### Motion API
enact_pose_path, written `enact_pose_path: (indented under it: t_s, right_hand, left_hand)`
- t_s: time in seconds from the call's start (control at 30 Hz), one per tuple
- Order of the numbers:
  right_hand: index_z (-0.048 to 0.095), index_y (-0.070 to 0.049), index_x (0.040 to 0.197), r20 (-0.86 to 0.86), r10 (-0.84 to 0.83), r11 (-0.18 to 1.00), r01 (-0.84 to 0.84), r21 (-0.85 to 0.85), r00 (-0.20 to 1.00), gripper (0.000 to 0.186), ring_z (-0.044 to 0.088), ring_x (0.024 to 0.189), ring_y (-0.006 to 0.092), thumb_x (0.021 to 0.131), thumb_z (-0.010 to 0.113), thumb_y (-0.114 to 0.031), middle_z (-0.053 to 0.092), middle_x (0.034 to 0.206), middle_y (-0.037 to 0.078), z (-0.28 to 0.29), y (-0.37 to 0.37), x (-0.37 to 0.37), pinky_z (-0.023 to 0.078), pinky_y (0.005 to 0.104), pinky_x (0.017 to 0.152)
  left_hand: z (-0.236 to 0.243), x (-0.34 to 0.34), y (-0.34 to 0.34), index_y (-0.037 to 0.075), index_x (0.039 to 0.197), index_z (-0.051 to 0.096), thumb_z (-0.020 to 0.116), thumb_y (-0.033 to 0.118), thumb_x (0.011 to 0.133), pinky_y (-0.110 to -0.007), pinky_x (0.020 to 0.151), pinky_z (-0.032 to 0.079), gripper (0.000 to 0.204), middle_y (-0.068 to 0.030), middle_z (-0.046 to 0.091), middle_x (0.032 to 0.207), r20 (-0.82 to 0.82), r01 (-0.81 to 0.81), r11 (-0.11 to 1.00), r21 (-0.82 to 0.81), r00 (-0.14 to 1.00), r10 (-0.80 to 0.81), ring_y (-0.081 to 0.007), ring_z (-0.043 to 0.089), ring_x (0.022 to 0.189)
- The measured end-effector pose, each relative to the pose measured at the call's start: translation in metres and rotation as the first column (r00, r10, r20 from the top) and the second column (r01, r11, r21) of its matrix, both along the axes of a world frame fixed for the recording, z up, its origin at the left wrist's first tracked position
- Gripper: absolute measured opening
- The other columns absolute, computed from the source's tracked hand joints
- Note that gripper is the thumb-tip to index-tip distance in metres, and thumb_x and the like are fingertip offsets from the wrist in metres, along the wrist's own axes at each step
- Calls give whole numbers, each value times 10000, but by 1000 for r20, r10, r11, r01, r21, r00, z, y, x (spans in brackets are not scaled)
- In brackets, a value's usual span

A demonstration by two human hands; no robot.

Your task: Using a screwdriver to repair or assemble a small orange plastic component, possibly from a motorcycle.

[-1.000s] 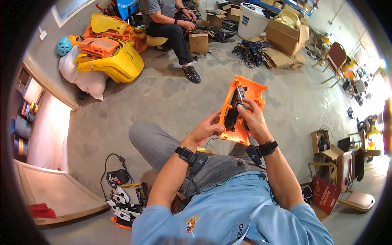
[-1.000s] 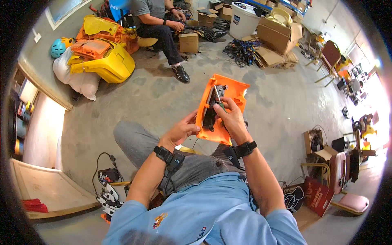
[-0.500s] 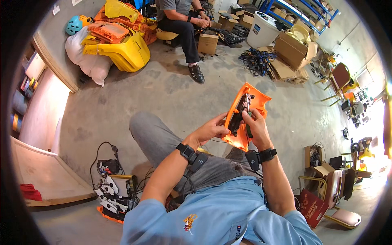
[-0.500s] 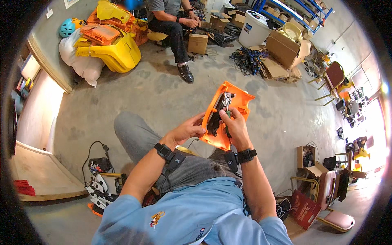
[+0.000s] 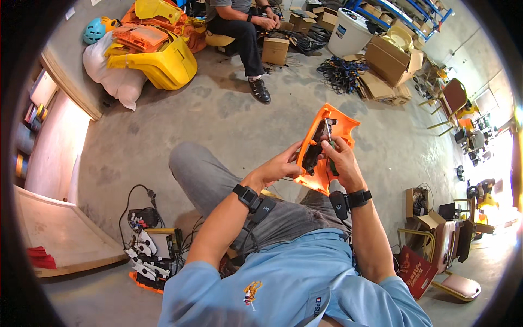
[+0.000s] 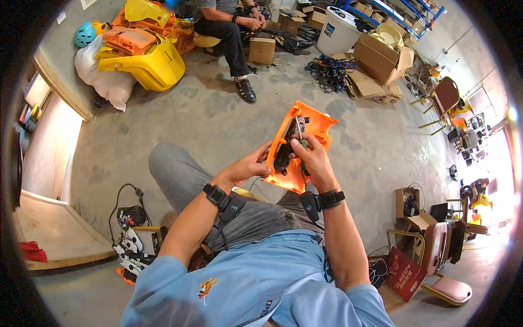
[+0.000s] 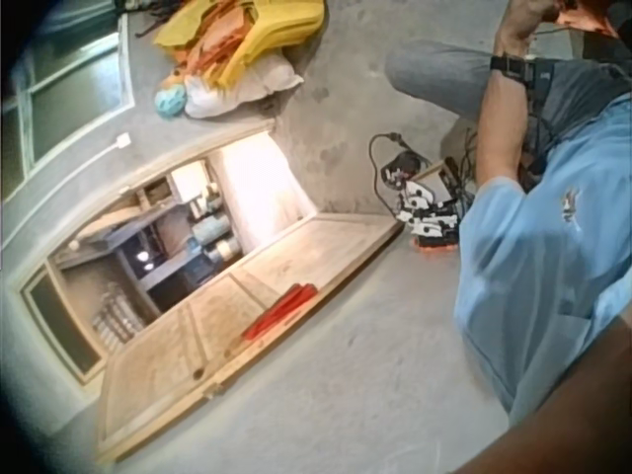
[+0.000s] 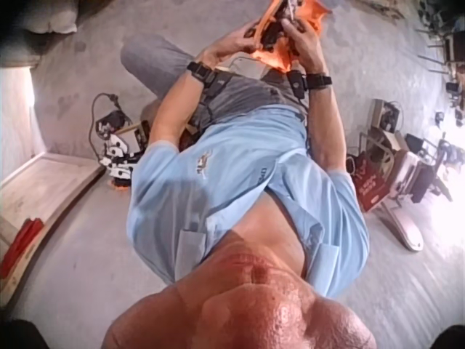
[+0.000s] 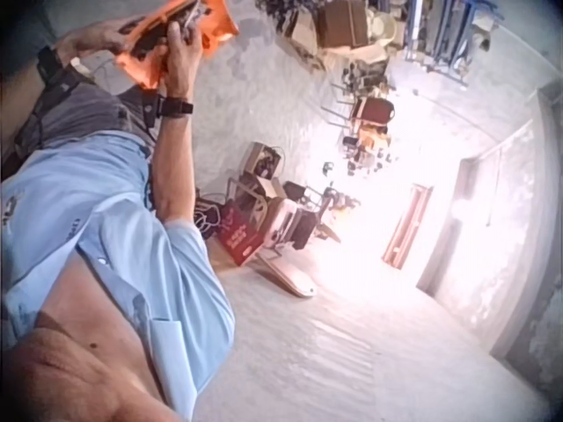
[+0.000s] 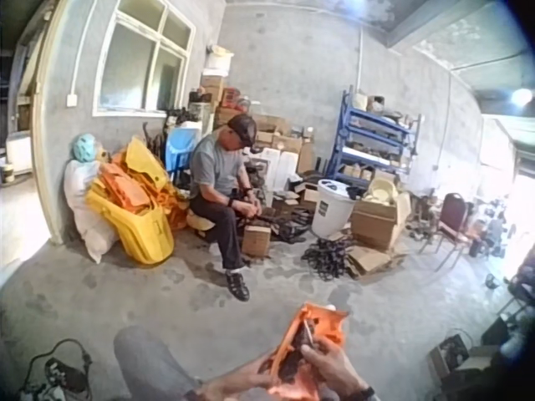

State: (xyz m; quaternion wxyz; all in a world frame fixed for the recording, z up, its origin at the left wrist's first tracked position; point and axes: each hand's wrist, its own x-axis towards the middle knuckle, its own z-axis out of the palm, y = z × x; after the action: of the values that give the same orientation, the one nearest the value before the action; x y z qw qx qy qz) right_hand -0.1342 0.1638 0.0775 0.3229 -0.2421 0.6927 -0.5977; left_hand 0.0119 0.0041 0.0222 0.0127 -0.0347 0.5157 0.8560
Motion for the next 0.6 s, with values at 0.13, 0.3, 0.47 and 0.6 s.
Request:
enact_pose_path:
  t_s: [0.13, 0.3, 0.47, 0.6]
  right_hand:
    - [612, -24, 1239, -34, 42, 999, -41, 35, 999, 365, 680, 864, 135, 973, 695, -259, 649, 1043, 44, 7, -1, 3, 502, 269, 739]
    - [626, -24, 1206, -35, 49, 999, -49, 23, 998, 338, 686, 877, 139, 954, 717, -230, 651, 1022, 34, 19, 0, 11, 502, 277, 748]
    - [644, -73, 1026, -46, 38, 997, -34, 76, 998, 200, 569, 760, 75, 923, 756, -204, 620, 878, -16, 14, 0, -1, 445, 241, 668]
    - [626, -85, 955, -66, 6, 999, -9, -48, 998, 200, 527, 713, 40, 912, 771, -216, 602, 814, -42, 3, -5, 1, 412, 224, 613]
  left_hand:
    - [-4, 3, -2, 149, 1594, 268, 616, -1, 755, -269, 765, 485, 921, -65, 574, 1244, -4, -26, 999, -22, 1000, 26, -112, 577, 957]
    - [-4, 2, -2, 161, 1599, 263, 619, -7, 749, -272, 768, 481, 937, -77, 578, 1257, -6, -40, 999, 3, 999, 40, -116, 574, 962]
    - [-7, -1, -2, 172, 1601, 270, 611, -26, 742, -271, 807, 489, 945, -98, 577, 1294, -19, 0, 1000, -26, 1000, -1, -135, 588, 1033]
    - [-4, 1, -1, 178, 1607, 267, 589, -42, 753, -285, 849, 501, 938, -64, 566, 1323, -1, -46, 999, 7, 999, 46, -139, 584, 1095]
